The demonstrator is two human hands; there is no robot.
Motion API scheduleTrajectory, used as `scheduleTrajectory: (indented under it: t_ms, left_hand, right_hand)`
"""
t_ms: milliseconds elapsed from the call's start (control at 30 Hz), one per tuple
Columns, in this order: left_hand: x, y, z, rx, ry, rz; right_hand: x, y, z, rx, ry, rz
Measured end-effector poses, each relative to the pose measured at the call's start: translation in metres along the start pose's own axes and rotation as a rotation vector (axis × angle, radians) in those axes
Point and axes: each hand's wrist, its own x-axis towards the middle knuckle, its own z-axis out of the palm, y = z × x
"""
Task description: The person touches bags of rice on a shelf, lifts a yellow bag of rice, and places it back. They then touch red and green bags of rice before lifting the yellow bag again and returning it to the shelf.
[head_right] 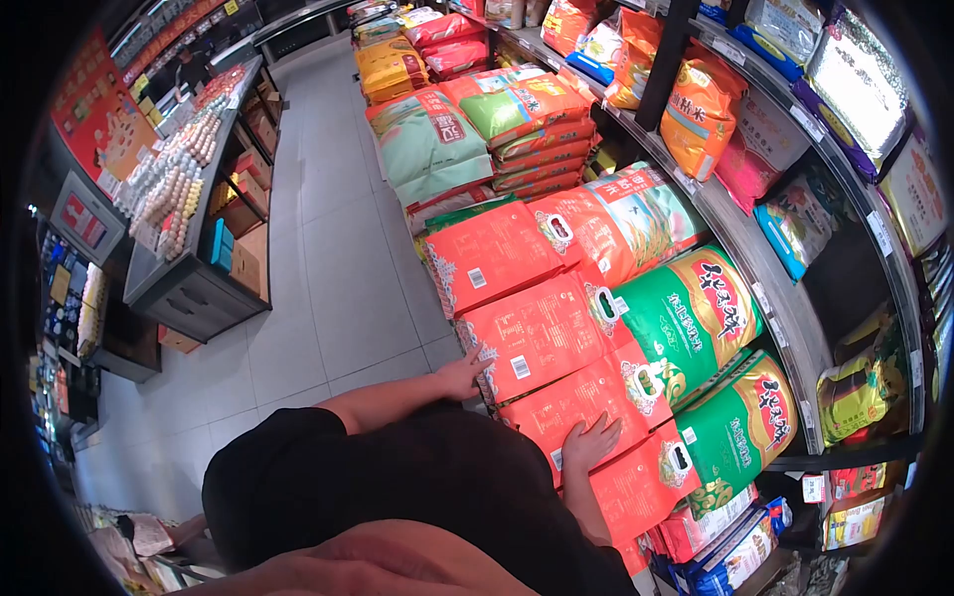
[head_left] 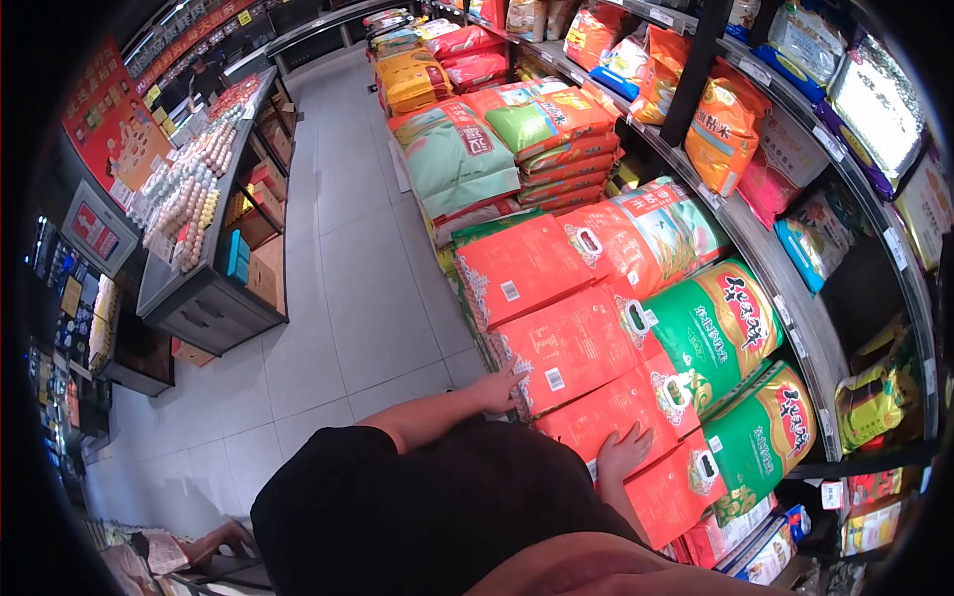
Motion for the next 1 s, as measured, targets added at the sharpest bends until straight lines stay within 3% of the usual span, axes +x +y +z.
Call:
scheduleTrajectory:
  t_ms: [1000]
  left_hand:
    - [-0.003, 0.01, -0.01, -0.061, -0.045, -0.039]
  right_hand:
    - [0.0, 0.003, -0.002, 0.017, 0.015, -0.001]
